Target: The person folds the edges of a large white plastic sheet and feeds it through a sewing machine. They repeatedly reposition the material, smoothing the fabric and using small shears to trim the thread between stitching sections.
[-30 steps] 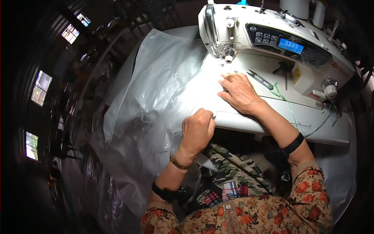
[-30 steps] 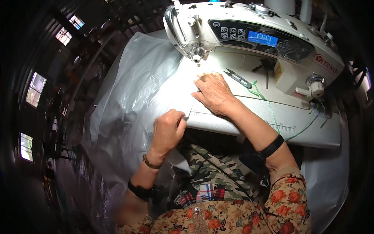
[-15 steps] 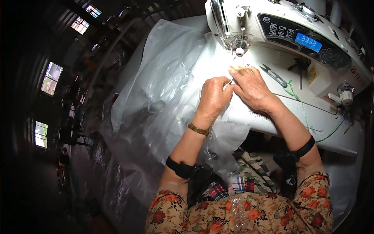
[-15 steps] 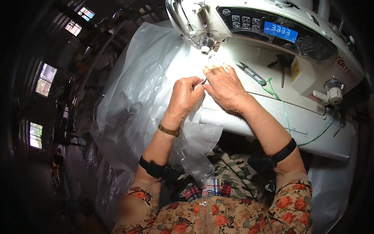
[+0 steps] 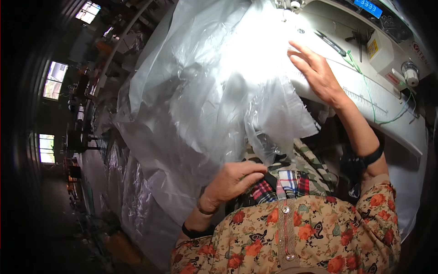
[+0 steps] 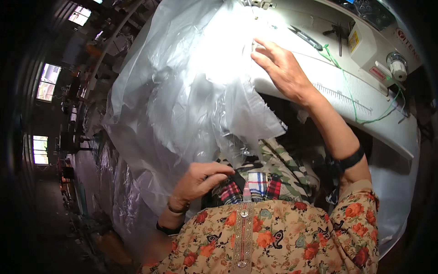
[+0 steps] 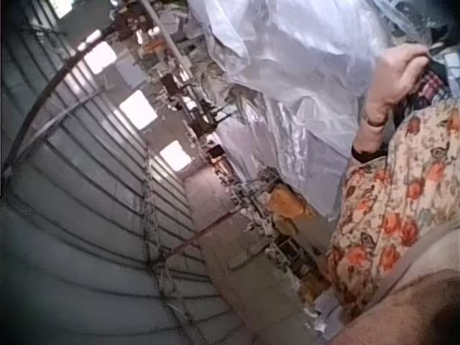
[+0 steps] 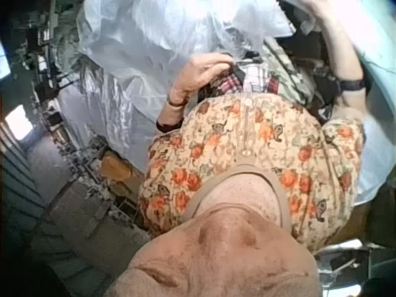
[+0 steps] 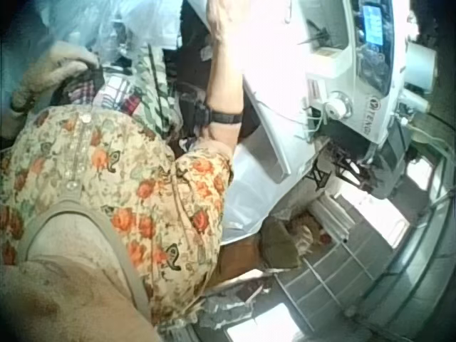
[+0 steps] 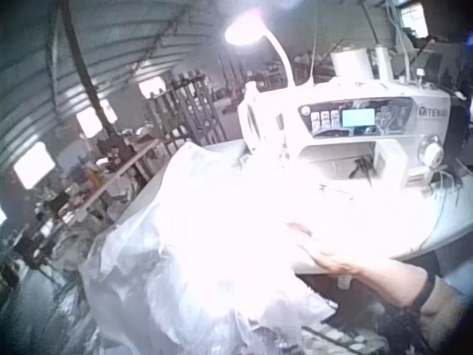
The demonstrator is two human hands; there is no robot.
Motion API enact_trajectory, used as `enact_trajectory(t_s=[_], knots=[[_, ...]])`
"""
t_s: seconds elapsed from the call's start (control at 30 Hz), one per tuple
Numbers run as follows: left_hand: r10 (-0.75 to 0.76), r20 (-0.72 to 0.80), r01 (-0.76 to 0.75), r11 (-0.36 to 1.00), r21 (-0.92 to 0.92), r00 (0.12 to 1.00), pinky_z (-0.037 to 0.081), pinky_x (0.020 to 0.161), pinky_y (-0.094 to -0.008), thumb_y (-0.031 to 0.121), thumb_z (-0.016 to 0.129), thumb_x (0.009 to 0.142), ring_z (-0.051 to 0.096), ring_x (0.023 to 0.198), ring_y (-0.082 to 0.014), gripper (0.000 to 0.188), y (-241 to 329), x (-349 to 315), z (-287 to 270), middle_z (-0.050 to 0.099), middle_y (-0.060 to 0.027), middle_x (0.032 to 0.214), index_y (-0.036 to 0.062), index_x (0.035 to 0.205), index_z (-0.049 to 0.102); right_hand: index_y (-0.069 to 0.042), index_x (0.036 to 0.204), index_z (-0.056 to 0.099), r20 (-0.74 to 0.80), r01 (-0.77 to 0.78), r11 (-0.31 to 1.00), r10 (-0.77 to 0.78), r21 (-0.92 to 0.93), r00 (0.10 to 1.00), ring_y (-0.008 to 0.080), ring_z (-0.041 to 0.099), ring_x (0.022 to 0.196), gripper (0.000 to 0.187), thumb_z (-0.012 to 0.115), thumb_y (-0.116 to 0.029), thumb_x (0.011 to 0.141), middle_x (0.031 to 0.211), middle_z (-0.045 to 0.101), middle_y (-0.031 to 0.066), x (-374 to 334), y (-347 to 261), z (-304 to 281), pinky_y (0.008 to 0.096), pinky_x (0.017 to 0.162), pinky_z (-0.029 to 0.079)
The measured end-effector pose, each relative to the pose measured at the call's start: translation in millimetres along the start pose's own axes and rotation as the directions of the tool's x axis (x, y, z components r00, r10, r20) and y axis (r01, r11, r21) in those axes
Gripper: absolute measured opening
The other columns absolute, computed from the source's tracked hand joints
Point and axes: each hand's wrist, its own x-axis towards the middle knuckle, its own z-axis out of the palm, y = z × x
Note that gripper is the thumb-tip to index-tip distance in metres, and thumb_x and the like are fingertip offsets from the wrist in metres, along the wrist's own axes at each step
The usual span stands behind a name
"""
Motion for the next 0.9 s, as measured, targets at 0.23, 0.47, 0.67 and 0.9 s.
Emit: enact_trajectory(t_s=[0.23,0.47,0.67,0.9], knots=[[0.155,0.177,-0.176,0.978,0.11,0.972,0.048,0.095,-0.0413,0.013,0.055,0.097,0.061,0.112,-0.0339,0.025,-50.5,24.8,47.6,0.066,-0.0176,0.117,-0.0004,0.118,0.063,0.003,0.105,0.066,0.181,-0.111,0.97,0.152,-0.217,0.972,0.0165,0.056,0.068,0.038,0.066,-0.032,0.091,0.074,0.063,0.015,-67.5,-41.6,20.9,0.0348,0.067,0.049],[0.469,0.091,-0.363,0.531,0.766,0.879,0.045,0.096,-0.0435,0.025,0.052,0.098,0.061,0.11,-0.0287,0.037,-182.8,73.3,60.4,0.062,-0.0163,0.121,0.0004,0.125,0.058,0.004,0.108,0.066,0.048,-0.204,0.57,0.276,0.796,0.96,0.0128,0.064,0.094,0.022,0.06,-0.013,0.097,0.106,0.068,0.0044,-81.1,-44.7,33.5,0.0281,0.087,0.052],[0.485,0.157,-0.364,0.369,0.855,0.86,0.046,0.096,-0.0419,0.024,0.052,0.098,0.061,0.11,-0.029,0.036,-218.5,10.4,-62.8,0.063,-0.0173,0.12,0.0014,0.123,0.06,0.007,0.121,0.06,0.164,-0.354,0.612,0.345,0.707,0.924,0.0133,0.063,0.1,0.032,0.054,-0.016,0.1,0.112,0.068,0.0081,-115.4,4.9,43.7,0.0298,0.091,0.05],[0.389,0.167,-0.259,0.197,0.945,0.906,0.047,0.097,-0.0396,0.023,0.051,0.097,0.062,0.11,-0.0295,0.034,-243.9,1.6,-135.8,0.064,-0.0187,0.118,0.0027,0.122,0.063,0.008,0.115,0.062,0.332,-0.557,0.581,0.455,0.593,0.827,0.0125,0.064,0.093,0.035,0.055,-0.024,0.101,0.105,0.068,0.0062,-108.7,50.2,94.1,0.0279,0.082,0.052]])
